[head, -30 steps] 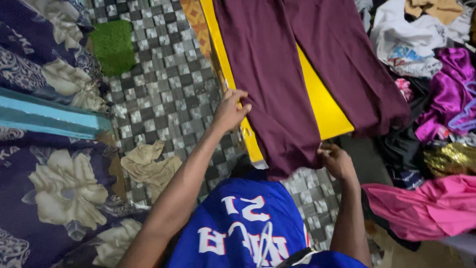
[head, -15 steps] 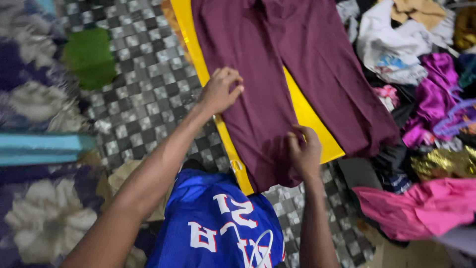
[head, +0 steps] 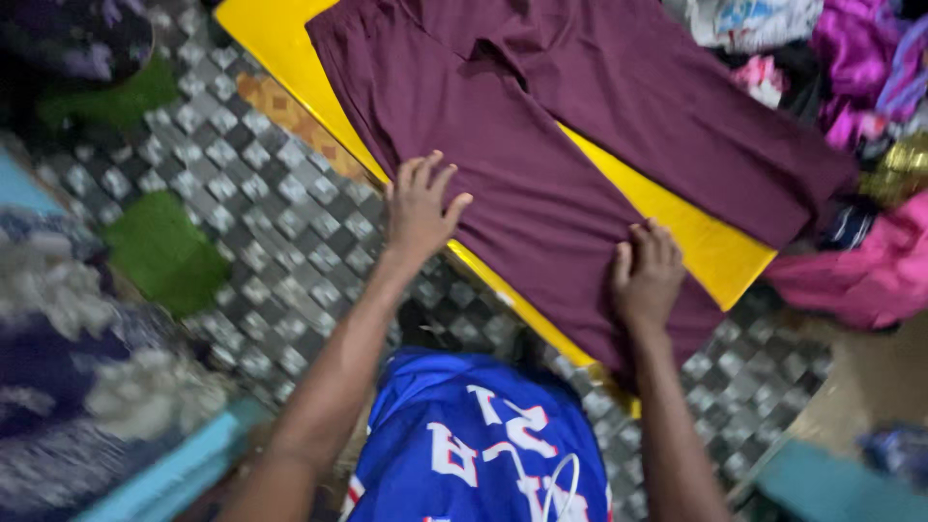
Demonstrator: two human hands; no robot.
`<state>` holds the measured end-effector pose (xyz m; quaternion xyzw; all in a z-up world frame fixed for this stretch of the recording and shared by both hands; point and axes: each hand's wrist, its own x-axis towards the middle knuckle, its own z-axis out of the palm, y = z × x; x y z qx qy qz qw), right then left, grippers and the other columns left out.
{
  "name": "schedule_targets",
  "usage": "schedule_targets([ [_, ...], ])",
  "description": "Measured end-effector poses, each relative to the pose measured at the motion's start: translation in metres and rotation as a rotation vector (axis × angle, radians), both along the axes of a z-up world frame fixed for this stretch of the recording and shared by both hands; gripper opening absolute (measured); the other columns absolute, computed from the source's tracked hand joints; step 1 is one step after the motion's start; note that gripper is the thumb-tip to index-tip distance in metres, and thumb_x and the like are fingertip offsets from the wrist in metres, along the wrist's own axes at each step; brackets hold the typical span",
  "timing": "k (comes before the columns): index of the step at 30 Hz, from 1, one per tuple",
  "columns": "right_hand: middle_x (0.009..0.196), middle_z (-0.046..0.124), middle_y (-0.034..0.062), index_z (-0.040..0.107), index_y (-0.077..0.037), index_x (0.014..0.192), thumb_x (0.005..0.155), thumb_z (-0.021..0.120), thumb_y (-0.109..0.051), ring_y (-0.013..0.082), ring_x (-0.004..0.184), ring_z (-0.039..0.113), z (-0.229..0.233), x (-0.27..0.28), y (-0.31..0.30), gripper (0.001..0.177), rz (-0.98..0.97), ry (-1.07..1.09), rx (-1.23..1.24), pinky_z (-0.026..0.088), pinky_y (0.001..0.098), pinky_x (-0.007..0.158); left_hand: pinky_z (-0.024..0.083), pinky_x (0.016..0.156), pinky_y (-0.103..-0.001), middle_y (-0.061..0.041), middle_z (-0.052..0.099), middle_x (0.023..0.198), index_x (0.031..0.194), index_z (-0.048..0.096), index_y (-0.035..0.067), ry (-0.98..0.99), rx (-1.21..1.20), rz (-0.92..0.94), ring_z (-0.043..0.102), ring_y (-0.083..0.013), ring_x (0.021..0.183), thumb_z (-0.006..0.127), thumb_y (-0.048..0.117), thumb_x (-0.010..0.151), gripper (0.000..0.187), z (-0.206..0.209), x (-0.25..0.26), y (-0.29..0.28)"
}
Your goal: The person picks up trousers from a pile, spreads them on a surface, folds them into a rectangle, and places them in a closet before repeating the process with a shirt and other items.
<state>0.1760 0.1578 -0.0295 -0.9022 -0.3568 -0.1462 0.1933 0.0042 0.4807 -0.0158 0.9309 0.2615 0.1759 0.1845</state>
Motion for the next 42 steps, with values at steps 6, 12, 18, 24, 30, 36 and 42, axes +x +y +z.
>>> schedule_targets([
  [6, 0.129, 0.064, 0.0168, 0.067, -0.007, 0.126, 0.093, 0.069, -0.019, 0.0383, 0.123, 0.056, 0.000, 0.004, 0.023, 0.035, -0.153, 0.052, -0.027, 0.044, 0.0494, 0.109, 0.050, 0.096, -0.050, -0.014, 0.067, 0.115, 0.116, 0.073, 0.009, 0.077, -0.278, -0.182, 0.060, -0.0359, 0.111, 0.075, 0.046, 0.089, 0.045, 0.034, 0.014, 0.069],
  [12, 0.121, 0.063, 0.0215, 0.065, -0.003, 0.131, 0.089, 0.078, -0.031, 0.0417, 0.113, 0.054, 0.004, 0.001, 0.089, 0.052, -0.191, 0.069, -0.035, 0.044, 0.0511, 0.098, 0.050, 0.097, -0.047, -0.015, 0.071, 0.109, 0.105, 0.076, 0.007, -0.302, -0.130, -0.211, 0.063, -0.0344, 0.107, 0.079, 0.037, 0.088, 0.035, 0.012, 0.074, 0.189],
  [18, 0.115, 0.065, 0.0191, 0.065, -0.005, 0.128, 0.090, 0.080, -0.037, 0.0398, 0.109, 0.057, 0.010, 0.014, 0.182, 0.052, -0.155, 0.114, 0.002, 0.047, 0.0500, 0.096, 0.042, 0.098, -0.054, -0.016, 0.056, 0.129, 0.126, 0.062, 0.006, 0.049, -0.032, 0.050, 0.047, -0.0374, 0.123, 0.079, 0.044, 0.086, 0.058, 0.009, 0.106, 0.268],
  [24, 0.106, 0.069, 0.0154, 0.066, -0.007, 0.126, 0.088, 0.080, -0.038, 0.0366, 0.101, 0.062, 0.019, 0.042, 0.289, 0.051, -0.159, 0.349, 0.037, 0.048, 0.0504, 0.088, 0.045, 0.102, -0.053, -0.022, 0.052, 0.134, 0.138, 0.052, 0.004, 0.239, -0.167, 0.084, 0.050, -0.0431, 0.125, 0.082, 0.051, 0.083, 0.078, 0.011, 0.125, 0.314],
  [30, 0.100, 0.071, 0.0060, 0.061, -0.003, 0.119, 0.087, 0.084, -0.022, 0.0183, 0.092, 0.068, 0.009, 0.071, 0.355, 0.043, -0.103, 0.698, 0.448, 0.054, 0.0325, 0.084, 0.049, 0.101, -0.049, -0.026, 0.059, 0.131, 0.139, 0.050, 0.002, 0.293, -0.375, 0.021, 0.058, -0.0437, 0.121, 0.089, 0.055, 0.071, 0.095, -0.010, 0.157, 0.352],
  [36, 0.098, 0.062, 0.0022, 0.059, -0.007, 0.124, 0.088, 0.081, -0.005, 0.0121, 0.083, 0.054, 0.012, 0.063, 0.349, 0.042, -0.266, 1.156, 0.944, 0.043, 0.0268, 0.071, 0.051, 0.100, -0.047, -0.026, 0.064, 0.126, 0.134, 0.051, -0.002, 0.314, -0.437, -0.072, 0.061, -0.0420, 0.119, 0.097, 0.051, 0.062, 0.101, -0.009, 0.172, 0.357],
  [42, 0.104, 0.069, -0.0012, 0.066, -0.003, 0.118, 0.098, 0.070, -0.005, 0.0071, 0.097, 0.065, 0.011, 0.049, 0.330, 0.020, -0.231, 1.099, 1.407, 0.053, 0.0210, 0.092, 0.057, 0.088, -0.039, -0.015, 0.074, 0.107, 0.124, 0.058, -0.001, 0.185, -0.710, -0.233, 0.072, -0.0287, 0.098, 0.089, 0.032, 0.068, 0.071, -0.007, 0.167, 0.346],
])
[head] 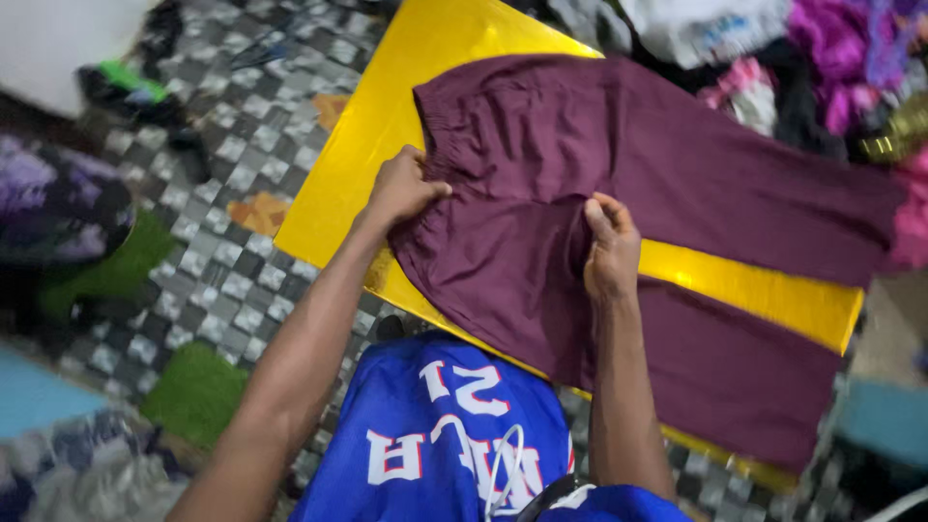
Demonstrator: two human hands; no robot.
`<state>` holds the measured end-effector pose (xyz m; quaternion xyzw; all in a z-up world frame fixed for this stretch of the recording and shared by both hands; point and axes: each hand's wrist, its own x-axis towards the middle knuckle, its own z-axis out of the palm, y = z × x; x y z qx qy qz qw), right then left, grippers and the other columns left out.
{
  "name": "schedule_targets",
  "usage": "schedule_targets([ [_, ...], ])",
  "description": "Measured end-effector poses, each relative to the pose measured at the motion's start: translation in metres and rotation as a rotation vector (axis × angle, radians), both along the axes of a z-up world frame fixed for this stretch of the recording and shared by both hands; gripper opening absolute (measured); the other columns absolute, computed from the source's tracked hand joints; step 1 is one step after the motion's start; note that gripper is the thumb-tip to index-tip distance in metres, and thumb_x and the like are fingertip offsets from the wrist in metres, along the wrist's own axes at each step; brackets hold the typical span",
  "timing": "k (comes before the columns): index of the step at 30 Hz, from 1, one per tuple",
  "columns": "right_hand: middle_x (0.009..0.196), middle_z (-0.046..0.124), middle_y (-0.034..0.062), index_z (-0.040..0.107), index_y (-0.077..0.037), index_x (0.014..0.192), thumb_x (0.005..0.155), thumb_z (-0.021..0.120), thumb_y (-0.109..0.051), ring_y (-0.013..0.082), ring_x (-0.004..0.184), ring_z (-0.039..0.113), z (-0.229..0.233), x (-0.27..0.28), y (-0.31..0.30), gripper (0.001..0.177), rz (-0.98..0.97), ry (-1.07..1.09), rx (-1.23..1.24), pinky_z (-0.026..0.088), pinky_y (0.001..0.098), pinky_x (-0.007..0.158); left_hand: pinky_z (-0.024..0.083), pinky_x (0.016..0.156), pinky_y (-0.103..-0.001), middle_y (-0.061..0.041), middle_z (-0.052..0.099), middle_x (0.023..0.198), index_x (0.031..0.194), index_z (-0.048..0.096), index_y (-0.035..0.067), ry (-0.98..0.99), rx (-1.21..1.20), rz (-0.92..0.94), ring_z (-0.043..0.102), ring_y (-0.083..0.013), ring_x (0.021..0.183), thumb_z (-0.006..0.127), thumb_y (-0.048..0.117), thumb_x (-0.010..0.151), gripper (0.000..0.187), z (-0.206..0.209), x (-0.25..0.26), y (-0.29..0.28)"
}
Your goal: The person picks up trousers from a pile, spreads them on a surface, folds them into a rectangle, and places them in a closet before repeating the process with a shirt and other items.
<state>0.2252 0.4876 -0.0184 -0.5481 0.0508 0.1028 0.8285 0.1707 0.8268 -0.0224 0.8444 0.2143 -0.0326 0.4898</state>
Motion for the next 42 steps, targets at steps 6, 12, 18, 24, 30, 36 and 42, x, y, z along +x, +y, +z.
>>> schedule_targets([
  [6, 0.095, 0.062, -0.0024, 0.067, -0.007, 0.121, 0.097, 0.075, -0.008, 0.0070, 0.083, 0.053, 0.007, -0.030, -0.004, 0.025, 0.002, -0.004, -0.442, 0.043, 0.0228, 0.075, 0.058, 0.090, -0.032, -0.007, 0.072, 0.106, 0.114, 0.064, 0.003, -0.326, -1.047, 0.102, 0.070, -0.0169, 0.095, 0.073, 0.006, 0.088, 0.028, 0.020, -0.026, 0.044],
  [12, 0.105, 0.061, -0.0069, 0.062, -0.006, 0.128, 0.090, 0.076, -0.003, 0.0026, 0.098, 0.057, 0.041, -0.061, 0.027, 0.040, 0.211, -0.206, -0.398, 0.050, 0.0200, 0.089, 0.056, 0.093, -0.030, -0.008, 0.070, 0.109, 0.119, 0.052, 0.007, -0.370, -0.860, 0.004, 0.068, -0.0144, 0.100, 0.072, 0.002, 0.092, 0.034, 0.049, -0.046, 0.066],
  [18, 0.090, 0.062, 0.0071, 0.058, -0.013, 0.143, 0.076, 0.076, -0.001, 0.0189, 0.080, 0.062, 0.077, -0.067, 0.040, 0.071, 0.254, -0.420, -1.154, 0.054, 0.0325, 0.080, 0.054, 0.100, -0.029, -0.005, 0.067, 0.121, 0.138, 0.050, 0.008, -0.523, -0.580, -0.256, 0.066, -0.0124, 0.110, 0.074, 0.001, 0.093, 0.052, 0.113, -0.058, 0.082],
  [24, 0.109, 0.069, 0.0113, 0.062, -0.012, 0.140, 0.077, 0.072, -0.003, 0.0341, 0.095, 0.064, 0.047, -0.058, 0.028, 0.064, 0.071, -0.702, -1.589, 0.053, 0.0459, 0.086, 0.057, 0.096, -0.028, -0.006, 0.070, 0.120, 0.134, 0.061, 0.003, -0.471, -0.368, -0.413, 0.068, -0.0118, 0.108, 0.074, 0.004, 0.095, 0.041, 0.172, -0.069, 0.100],
  [30, 0.131, 0.062, 0.0142, 0.055, -0.013, 0.143, 0.079, 0.069, -0.005, 0.0299, 0.083, 0.068, 0.037, -0.060, 0.005, 0.066, 0.002, -0.415, -1.294, 0.055, 0.0421, 0.082, 0.058, 0.094, -0.027, -0.006, 0.071, 0.118, 0.135, 0.062, 0.003, -0.415, -0.336, -0.398, 0.069, -0.0113, 0.106, 0.074, 0.004, 0.094, 0.042, 0.188, -0.071, 0.123],
  [36, 0.136, 0.061, 0.0180, 0.053, -0.006, 0.144, 0.085, 0.070, -0.004, 0.0306, 0.092, 0.069, 0.008, -0.029, -0.031, 0.061, -0.197, -0.549, -1.332, 0.056, 0.0429, 0.088, 0.055, 0.095, -0.027, -0.007, 0.070, 0.120, 0.137, 0.062, 0.001, -0.435, -0.277, -0.305, 0.067, -0.0112, 0.105, 0.075, 0.001, 0.094, 0.045, 0.174, -0.064, 0.141],
  [42, 0.124, 0.067, 0.0148, 0.054, -0.006, 0.145, 0.075, 0.067, 0.000, 0.0350, 0.107, 0.062, -0.005, 0.007, -0.095, 0.072, -0.158, -0.483, -1.469, 0.050, 0.0458, 0.096, 0.056, 0.098, -0.027, -0.007, 0.069, 0.123, 0.137, 0.062, -0.001, -0.405, -0.328, -0.198, 0.067, -0.0124, 0.110, 0.074, 0.000, 0.094, 0.045, 0.163, -0.055, 0.144],
])
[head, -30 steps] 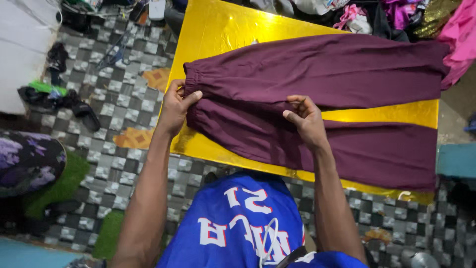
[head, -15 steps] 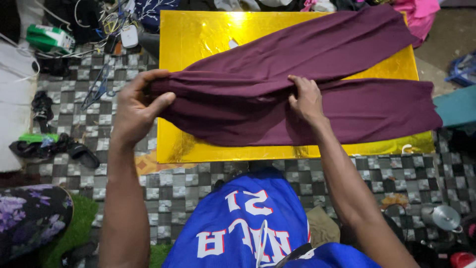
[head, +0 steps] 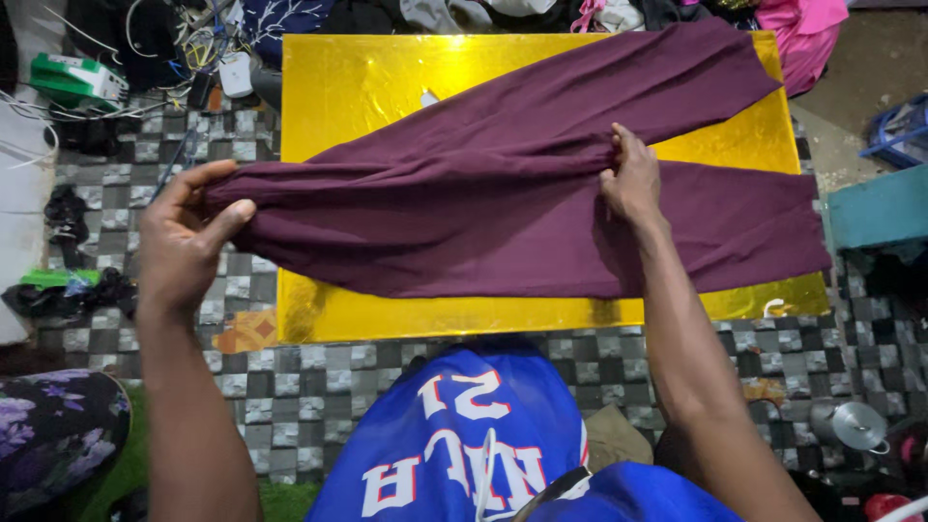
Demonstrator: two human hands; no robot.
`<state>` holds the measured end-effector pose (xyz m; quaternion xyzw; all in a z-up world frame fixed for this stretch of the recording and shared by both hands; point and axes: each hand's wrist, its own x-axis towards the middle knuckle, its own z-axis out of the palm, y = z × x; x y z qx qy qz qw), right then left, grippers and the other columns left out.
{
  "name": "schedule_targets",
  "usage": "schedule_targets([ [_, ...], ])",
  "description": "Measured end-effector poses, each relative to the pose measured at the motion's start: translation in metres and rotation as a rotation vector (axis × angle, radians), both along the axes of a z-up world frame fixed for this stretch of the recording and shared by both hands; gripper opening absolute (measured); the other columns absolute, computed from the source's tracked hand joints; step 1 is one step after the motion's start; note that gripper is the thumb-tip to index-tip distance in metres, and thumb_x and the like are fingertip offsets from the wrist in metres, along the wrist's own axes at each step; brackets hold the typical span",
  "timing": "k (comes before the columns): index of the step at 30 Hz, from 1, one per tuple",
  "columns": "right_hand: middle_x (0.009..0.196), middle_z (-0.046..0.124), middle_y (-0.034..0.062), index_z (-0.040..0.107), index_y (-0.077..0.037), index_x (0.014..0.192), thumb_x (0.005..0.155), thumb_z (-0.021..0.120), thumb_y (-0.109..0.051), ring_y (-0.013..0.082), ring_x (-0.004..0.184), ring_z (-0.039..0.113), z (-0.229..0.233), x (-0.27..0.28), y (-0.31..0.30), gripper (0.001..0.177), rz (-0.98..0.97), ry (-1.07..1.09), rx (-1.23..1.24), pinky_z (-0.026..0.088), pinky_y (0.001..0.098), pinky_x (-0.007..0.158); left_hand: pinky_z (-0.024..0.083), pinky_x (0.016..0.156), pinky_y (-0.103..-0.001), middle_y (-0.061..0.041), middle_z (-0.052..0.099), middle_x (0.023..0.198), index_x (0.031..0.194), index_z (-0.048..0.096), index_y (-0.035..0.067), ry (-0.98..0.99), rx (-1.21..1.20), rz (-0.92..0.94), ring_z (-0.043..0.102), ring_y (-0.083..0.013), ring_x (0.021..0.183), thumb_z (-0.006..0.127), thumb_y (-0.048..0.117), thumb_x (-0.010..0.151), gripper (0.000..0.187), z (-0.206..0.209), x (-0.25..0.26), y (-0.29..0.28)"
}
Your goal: The person picks up trousers from a pile, spreads them on a surface, folds them into a rectangle, and places them in a closet before repeating the process with a shirt and other items.
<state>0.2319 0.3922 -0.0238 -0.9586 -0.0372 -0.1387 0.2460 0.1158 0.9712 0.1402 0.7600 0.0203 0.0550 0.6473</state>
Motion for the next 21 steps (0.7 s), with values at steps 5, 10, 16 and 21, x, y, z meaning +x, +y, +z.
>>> schedule_targets([
  [5, 0.114, 0.069, 0.0129, 0.070, -0.009, 0.125, 0.077, 0.070, -0.004, 0.0363, 0.111, 0.059, -0.001, 0.010, -0.052, 0.048, 0.023, -0.018, -0.239, 0.050, 0.0474, 0.100, 0.055, 0.098, -0.028, -0.008, 0.069, 0.124, 0.139, 0.060, 0.000, 0.077, 0.043, 0.070, 0.067, -0.0138, 0.111, 0.073, -0.001, 0.093, 0.047, -0.011, 0.007, 0.000],
  [10, 0.107, 0.068, 0.0153, 0.077, -0.012, 0.113, 0.082, 0.073, -0.011, 0.0370, 0.106, 0.059, 0.007, 0.009, -0.073, 0.031, 0.016, 0.054, -0.295, 0.051, 0.0475, 0.093, 0.055, 0.103, -0.029, -0.008, 0.068, 0.128, 0.139, 0.060, 0.000, 0.098, -0.042, 0.116, 0.067, -0.0142, 0.116, 0.072, -0.004, 0.094, 0.048, -0.029, 0.013, 0.004],
  [16, 0.103, 0.065, 0.0141, 0.077, -0.013, 0.106, 0.079, 0.071, -0.014, 0.0320, 0.095, 0.065, 0.028, 0.013, -0.088, 0.027, 0.080, 0.229, -0.250, 0.054, 0.0466, 0.083, 0.054, 0.102, -0.027, -0.008, 0.069, 0.128, 0.142, 0.060, -0.001, 0.148, -0.016, 0.181, 0.067, -0.0129, 0.115, 0.072, -0.005, 0.095, 0.049, -0.039, 0.019, 0.006],
  [21, 0.104, 0.065, 0.0132, 0.077, -0.015, 0.104, 0.088, 0.075, -0.020, 0.0328, 0.104, 0.065, 0.036, 0.023, -0.100, 0.017, 0.105, 0.239, -0.419, 0.055, 0.0474, 0.087, 0.054, 0.103, -0.027, -0.009, 0.069, 0.125, 0.140, 0.061, -0.004, 0.132, 0.052, 0.213, 0.067, -0.0128, 0.113, 0.074, -0.006, 0.097, 0.045, -0.041, 0.018, 0.007],
])
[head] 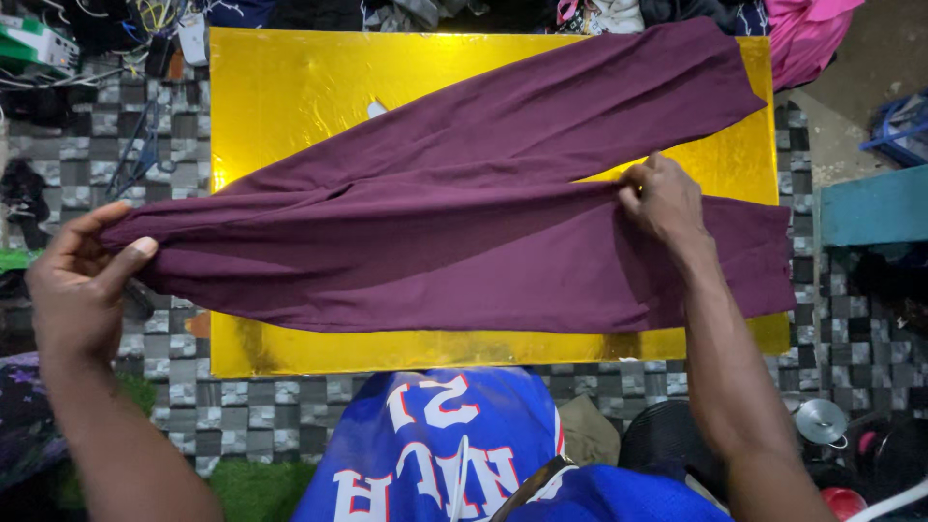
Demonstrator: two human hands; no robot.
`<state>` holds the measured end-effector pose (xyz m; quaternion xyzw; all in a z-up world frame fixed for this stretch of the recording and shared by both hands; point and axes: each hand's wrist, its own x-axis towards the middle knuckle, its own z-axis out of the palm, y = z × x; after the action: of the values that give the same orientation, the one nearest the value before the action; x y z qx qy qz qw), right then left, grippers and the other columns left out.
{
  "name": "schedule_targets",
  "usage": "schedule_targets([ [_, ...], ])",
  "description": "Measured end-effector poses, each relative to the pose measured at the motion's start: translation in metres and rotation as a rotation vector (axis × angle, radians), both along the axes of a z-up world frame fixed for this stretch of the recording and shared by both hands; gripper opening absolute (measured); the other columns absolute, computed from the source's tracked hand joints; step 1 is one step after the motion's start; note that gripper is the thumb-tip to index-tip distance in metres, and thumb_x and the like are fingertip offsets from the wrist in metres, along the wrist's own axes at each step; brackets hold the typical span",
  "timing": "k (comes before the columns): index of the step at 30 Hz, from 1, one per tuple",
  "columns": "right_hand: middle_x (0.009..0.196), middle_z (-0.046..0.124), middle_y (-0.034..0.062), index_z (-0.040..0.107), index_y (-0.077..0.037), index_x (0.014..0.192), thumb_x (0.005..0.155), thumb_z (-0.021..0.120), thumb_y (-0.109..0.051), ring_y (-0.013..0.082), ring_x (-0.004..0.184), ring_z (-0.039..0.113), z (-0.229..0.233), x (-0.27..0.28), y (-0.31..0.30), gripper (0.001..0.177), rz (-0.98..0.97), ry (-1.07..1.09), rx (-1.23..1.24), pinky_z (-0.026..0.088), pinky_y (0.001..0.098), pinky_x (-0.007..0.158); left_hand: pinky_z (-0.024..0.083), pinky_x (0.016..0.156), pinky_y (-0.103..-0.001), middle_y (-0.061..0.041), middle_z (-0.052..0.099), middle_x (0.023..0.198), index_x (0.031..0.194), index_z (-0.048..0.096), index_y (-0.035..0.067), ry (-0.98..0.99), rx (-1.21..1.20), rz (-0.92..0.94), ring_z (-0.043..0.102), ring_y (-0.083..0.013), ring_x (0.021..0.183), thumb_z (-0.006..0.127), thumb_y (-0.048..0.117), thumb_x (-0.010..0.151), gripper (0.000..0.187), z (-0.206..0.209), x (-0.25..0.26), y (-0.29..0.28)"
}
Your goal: The person picks up trousers from a pile, spreads them on a surface, folds them into a rectangle, and places them in a closet before repeating the process with a shirt and other items.
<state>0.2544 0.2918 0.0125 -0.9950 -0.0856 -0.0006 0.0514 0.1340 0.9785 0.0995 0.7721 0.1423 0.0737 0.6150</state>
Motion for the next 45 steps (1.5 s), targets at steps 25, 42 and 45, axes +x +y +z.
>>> schedule_targets([
  [25, 0.094, 0.054, 0.0123, 0.067, -0.010, 0.101, 0.079, 0.067, -0.001, 0.0320, 0.093, 0.058, 0.027, 0.016, -0.097, 0.024, 0.050, -0.672, 0.032, 0.047, 0.0443, 0.083, 0.060, 0.102, -0.029, -0.010, 0.071, 0.125, 0.131, 0.066, -0.004, -0.154, 0.266, 0.019, 0.070, -0.0152, 0.114, 0.078, -0.016, 0.089, 0.045, 0.047, 0.016, -0.026],
  [42, 0.125, 0.065, 0.0127, 0.056, 0.002, 0.122, 0.113, 0.051, -0.003, 0.0215, 0.115, 0.064, 0.050, 0.036, -0.130, 0.012, -0.122, -0.716, 1.256, 0.057, 0.0380, 0.113, 0.063, 0.089, -0.032, -0.007, 0.058, 0.108, 0.116, 0.051, 0.007, -0.467, -0.214, -0.080, 0.063, -0.0159, 0.094, 0.064, -0.016, 0.097, 0.033, 0.014, 0.130, -0.027],
  [45, 0.118, 0.069, 0.0072, 0.065, -0.003, 0.117, 0.110, 0.052, -0.016, 0.0180, 0.110, 0.069, 0.082, 0.027, -0.116, 0.019, -0.266, -0.723, 1.374, 0.059, 0.0346, 0.106, 0.055, 0.079, -0.029, -0.003, 0.054, 0.103, 0.116, 0.048, 0.011, -0.609, -0.319, -0.087, 0.057, -0.0136, 0.087, 0.062, -0.016, 0.097, 0.036, 0.016, 0.141, -0.021],
])
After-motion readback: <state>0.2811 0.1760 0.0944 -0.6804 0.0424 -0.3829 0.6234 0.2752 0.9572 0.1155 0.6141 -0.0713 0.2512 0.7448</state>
